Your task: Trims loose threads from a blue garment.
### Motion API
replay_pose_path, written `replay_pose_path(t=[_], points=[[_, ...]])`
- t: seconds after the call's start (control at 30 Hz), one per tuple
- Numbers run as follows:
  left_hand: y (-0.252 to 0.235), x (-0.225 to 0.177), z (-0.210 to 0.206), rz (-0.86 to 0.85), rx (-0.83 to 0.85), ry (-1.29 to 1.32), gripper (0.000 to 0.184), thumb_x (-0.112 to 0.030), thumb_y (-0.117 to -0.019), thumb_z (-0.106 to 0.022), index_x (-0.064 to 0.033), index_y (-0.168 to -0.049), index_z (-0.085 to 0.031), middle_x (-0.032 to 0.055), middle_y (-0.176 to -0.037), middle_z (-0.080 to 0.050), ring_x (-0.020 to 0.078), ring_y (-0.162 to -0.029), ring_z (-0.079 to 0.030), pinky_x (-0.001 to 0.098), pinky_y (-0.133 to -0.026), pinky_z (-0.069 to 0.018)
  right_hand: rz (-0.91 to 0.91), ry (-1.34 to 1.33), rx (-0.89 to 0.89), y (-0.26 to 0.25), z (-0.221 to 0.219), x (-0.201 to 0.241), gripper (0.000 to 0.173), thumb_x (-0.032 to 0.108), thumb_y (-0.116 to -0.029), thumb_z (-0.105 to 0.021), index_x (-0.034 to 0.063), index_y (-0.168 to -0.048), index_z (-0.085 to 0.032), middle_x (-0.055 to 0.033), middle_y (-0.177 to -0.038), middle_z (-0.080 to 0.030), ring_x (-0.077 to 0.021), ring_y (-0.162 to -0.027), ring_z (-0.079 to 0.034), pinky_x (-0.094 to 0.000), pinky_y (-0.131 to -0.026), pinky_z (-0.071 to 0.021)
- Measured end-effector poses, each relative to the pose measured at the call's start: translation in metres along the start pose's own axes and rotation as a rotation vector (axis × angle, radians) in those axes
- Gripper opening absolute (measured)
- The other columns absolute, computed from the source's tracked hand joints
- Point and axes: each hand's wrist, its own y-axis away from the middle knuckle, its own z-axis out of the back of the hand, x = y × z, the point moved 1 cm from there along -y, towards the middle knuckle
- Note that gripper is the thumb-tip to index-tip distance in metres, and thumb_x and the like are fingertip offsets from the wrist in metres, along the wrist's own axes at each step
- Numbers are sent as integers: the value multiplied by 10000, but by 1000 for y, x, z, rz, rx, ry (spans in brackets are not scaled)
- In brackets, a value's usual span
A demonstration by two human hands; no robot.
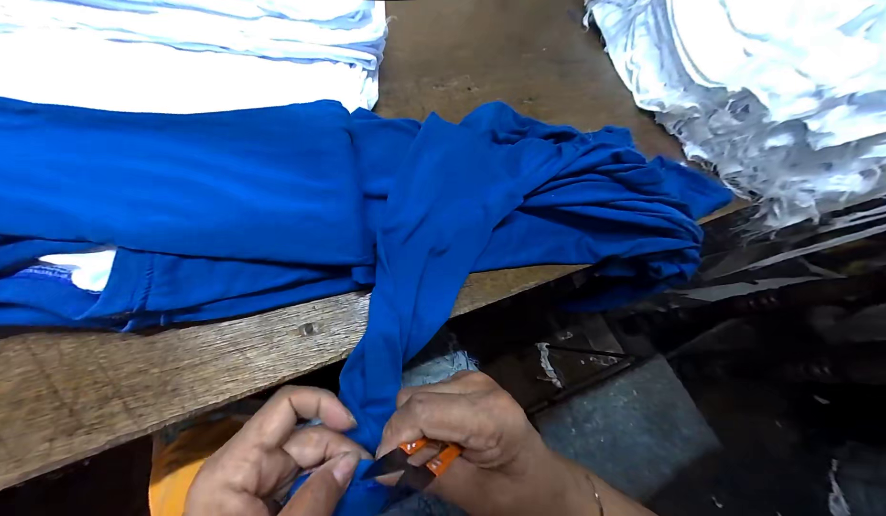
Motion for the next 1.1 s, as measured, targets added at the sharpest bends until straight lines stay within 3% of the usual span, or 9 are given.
replay_pose_path(t=[0.1, 0.2, 0.37, 0.53, 0.7, 0.9, 1.0, 1.07, 1.1], points=[[-2, 8, 1, -28, 33, -26, 150, 31, -948, -619, -32, -1061, -694, -27, -891, -728, 33, -771, -669, 211, -695, -568, 91, 133, 42, -2, 5, -1, 149, 27, -988, -574, -39, -964, -705, -93, -794, -651, -98, -732, -610, -219, -661, -508], [-2, 14, 4, -22, 62, -47, 146, 29, -959, -605, -14, -1026, -728, -5, -859, -731, 34, -746, -662, 210, -684, -561, 141, 158, 75, -2, 7, -1, 164, 17, -986, -548, -40, -975, -701, -96, -778, -639, -115, -718, -599, -229, -644, -497], [0, 17, 8, -51, 138, -2, 151, -36, -971, -619, -12, -1070, -731, 10, -908, -743, 40, -806, -680, 220, -733, -573, 134, 184, 113, -2, 5, -2, 156, 43, -995, -544, -30, -969, -679, -96, -801, -647, -127, -732, -612, -243, -650, -502], [-1, 14, 7, -34, 113, -2, 190, -38, -859, -797, -30, -1039, -737, -1, -891, -760, 50, -787, -705, 231, -724, -603, 113, 114, 58, -2, -1, -3, 135, 45, -992, -576, -48, -958, -669, -102, -799, -647, -105, -723, -604, -221, -649, -500], [-1, 15, 6, -62, 86, -38, 180, -33, -843, -817, -38, -1016, -767, -7, -881, -768, 38, -775, -705, 213, -710, -598, 82, 63, 4, -1, -7, -3, 108, 45, -978, -616, -52, -948, -654, -106, -799, -648, -89, -726, -609, -205, -655, -506], [-4, 21, 6, -96, 136, -137, 110, -62, -894, -767, -16, -994, -768, -1, -857, -756, -5, -783, -681, 182, -717, -571, 96, 199, -34, -1, -12, -1, 115, 65, -973, -630, -30, -919, -666, -92, -765, -647, -98, -697, -608, -210, -630, -497], [-5, 26, 4, -89, 103, -93, 62, -94, -927, -744, -42, -958, -757, -41, -799, -722, -32, -710, -625, 153, -648, -521, -38, 223, -77, 2, -9, -1, 223, 205, -1011, -642, -9, -967, -683, -49, -805, -665, -49, -711, -611, -192, -631, -512], [-5, 26, 5, -51, 57, -43, 74, -96, -962, -701, -41, -970, -750, -32, -770, -705, -2, -657, -616, 171, -601, -520, -139, 211, -69, 8, 2, 1, 371, 342, -1077, -527, 13, -1072, -699, -24, -880, -689, -28, -758, -621, -205, -668, -536], [-5, 26, 7, -45, 40, -27, 88, -97, -974, -685, -36, -985, -747, -14, -782, -709, 21, -663, -629, 188, -607, -534, -158, 191, -43, 12, 9, 2, 412, 337, -1105, -445, 14, -1092, -699, -27, -891, -683, -33, -771, -613, -211, -687, -532]])
